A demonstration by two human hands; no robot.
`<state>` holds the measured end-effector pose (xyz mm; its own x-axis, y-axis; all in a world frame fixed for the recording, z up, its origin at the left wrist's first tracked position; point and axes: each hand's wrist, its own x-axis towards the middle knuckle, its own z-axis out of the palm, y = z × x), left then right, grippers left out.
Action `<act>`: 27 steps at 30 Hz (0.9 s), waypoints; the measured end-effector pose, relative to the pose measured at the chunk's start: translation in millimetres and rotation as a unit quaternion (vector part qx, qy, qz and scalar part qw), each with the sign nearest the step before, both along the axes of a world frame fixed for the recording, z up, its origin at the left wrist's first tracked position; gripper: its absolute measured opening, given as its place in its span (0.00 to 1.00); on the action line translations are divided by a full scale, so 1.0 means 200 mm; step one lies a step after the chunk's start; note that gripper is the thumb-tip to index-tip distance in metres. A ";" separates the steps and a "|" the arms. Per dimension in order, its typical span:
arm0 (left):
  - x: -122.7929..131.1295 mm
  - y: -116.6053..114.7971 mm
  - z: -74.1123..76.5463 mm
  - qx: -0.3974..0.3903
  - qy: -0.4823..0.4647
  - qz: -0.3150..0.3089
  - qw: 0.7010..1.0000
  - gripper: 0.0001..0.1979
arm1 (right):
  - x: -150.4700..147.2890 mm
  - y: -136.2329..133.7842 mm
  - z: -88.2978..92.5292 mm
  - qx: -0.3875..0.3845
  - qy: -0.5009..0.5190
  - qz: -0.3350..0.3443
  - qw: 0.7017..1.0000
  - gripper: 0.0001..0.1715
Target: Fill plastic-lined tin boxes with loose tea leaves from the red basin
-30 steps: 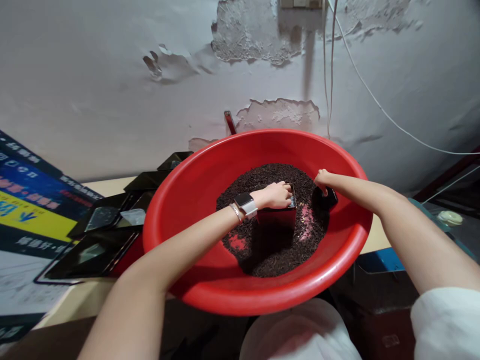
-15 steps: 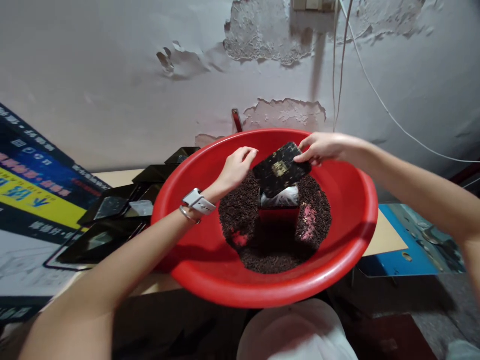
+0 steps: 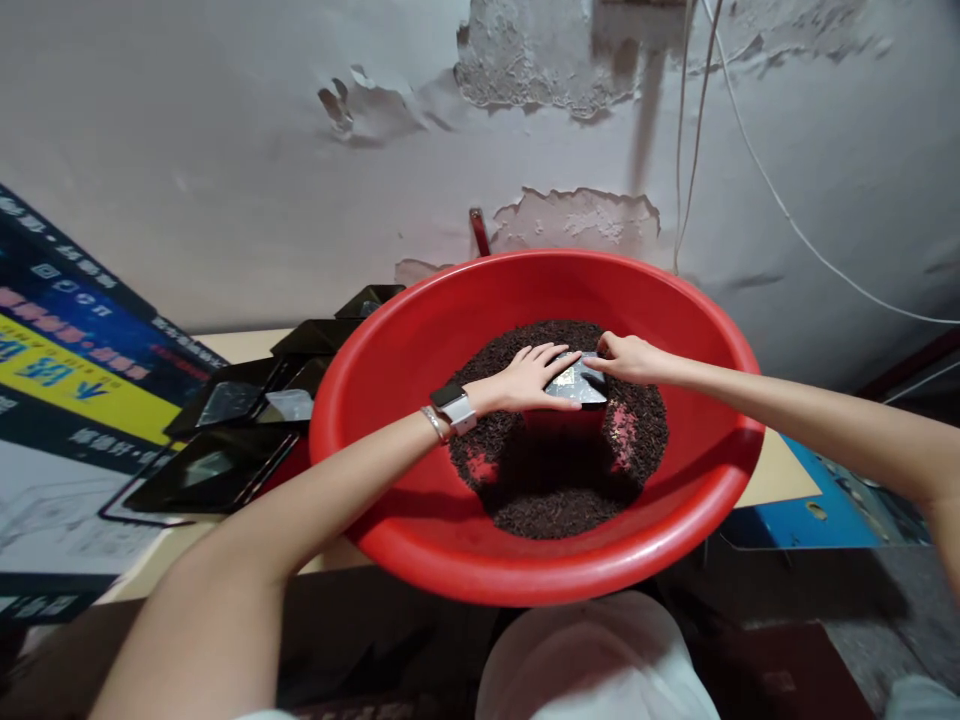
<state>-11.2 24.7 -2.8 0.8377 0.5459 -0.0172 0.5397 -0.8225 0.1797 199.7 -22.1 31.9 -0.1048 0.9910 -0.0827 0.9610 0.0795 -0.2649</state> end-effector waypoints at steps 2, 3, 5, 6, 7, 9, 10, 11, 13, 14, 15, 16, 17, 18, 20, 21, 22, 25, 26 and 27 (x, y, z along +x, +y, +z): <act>0.00 0.00 0.01 0.008 0.004 -0.010 1.000 0.52 | -0.01 0.04 -0.04 -0.068 0.067 0.003 0.995 0.28; 0.00 0.00 0.01 0.012 0.003 -0.014 1.000 0.54 | -0.01 0.06 -0.06 -0.095 0.107 0.001 0.990 0.28; -0.01 -0.01 0.00 0.016 -0.002 -0.019 1.000 0.54 | 0.00 0.08 -0.10 -0.132 0.189 -0.009 0.973 0.29; 0.00 -0.01 0.00 0.018 -0.004 -0.020 1.000 0.55 | 0.01 0.09 -0.11 -0.142 0.225 -0.014 0.964 0.29; 0.00 0.00 -0.01 0.019 -0.004 -0.020 1.000 0.55 | 0.02 0.09 -0.12 -0.149 0.254 -0.017 0.956 0.28; 0.00 0.00 -0.01 0.023 0.005 -0.019 1.000 0.56 | 0.02 0.09 -0.14 -0.157 0.289 -0.024 0.944 0.27; 0.00 0.00 -0.02 0.027 0.012 -0.018 0.999 0.56 | 0.03 0.09 -0.14 -0.158 0.298 -0.027 0.941 0.26; 0.01 0.00 -0.02 0.031 0.019 -0.016 0.999 0.57 | 0.03 0.09 -0.14 -0.156 0.302 -0.028 0.940 0.26; 0.01 -0.01 -0.03 0.042 0.029 -0.011 0.999 0.57 | 0.02 0.09 -0.15 -0.149 0.295 -0.027 0.943 0.24; 0.02 -0.01 -0.03 0.047 0.031 -0.009 0.998 0.57 | 0.02 0.09 -0.15 -0.143 0.286 -0.026 0.947 0.23; 0.02 -0.01 -0.03 0.052 0.032 -0.007 0.998 0.57 | 0.01 0.09 -0.15 -0.134 0.274 -0.023 0.952 0.23; 0.02 -0.01 -0.03 0.056 0.030 -0.006 0.998 0.56 | 0.01 0.09 -0.15 -0.125 0.257 -0.020 0.958 0.22; 0.02 -0.01 -0.03 0.059 0.028 -0.005 0.998 0.56 | 0.01 0.09 -0.15 -0.113 0.233 -0.018 0.966 0.21; 0.02 -0.01 -0.04 0.061 0.023 -0.004 0.998 0.57 | 0.00 0.08 -0.15 -0.102 0.200 -0.016 0.974 0.21; 0.03 -0.02 -0.04 0.061 0.015 -0.001 0.998 0.57 | -0.01 0.06 -0.15 -0.075 0.132 -0.011 0.988 0.21; 0.03 -0.02 -0.04 0.059 0.014 0.000 0.998 0.58 | -0.02 0.04 -0.16 -0.061 0.107 -0.009 0.992 0.22; 0.03 -0.02 -0.04 0.058 0.016 0.001 0.998 0.58 | -0.03 0.03 -0.17 -0.049 0.091 -0.004 0.995 0.23; 0.03 -0.03 -0.04 0.056 0.035 0.009 0.998 0.60 | -0.05 -0.01 -0.21 -0.005 0.072 0.020 0.997 0.26; 0.03 -0.03 -0.04 0.056 0.041 0.011 0.998 0.61 | -0.05 -0.01 -0.23 0.016 0.063 0.029 0.997 0.26; 0.03 -0.02 -0.03 0.053 0.046 0.012 0.997 0.62 | -0.05 0.00 -0.24 0.040 0.053 0.041 0.997 0.26</act>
<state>-5.1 20.1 -9.0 0.8214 0.5694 -0.0335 0.5704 -0.8203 0.0416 189.0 -22.9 -16.7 -0.1902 0.9817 0.0123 0.9169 0.1821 -0.3551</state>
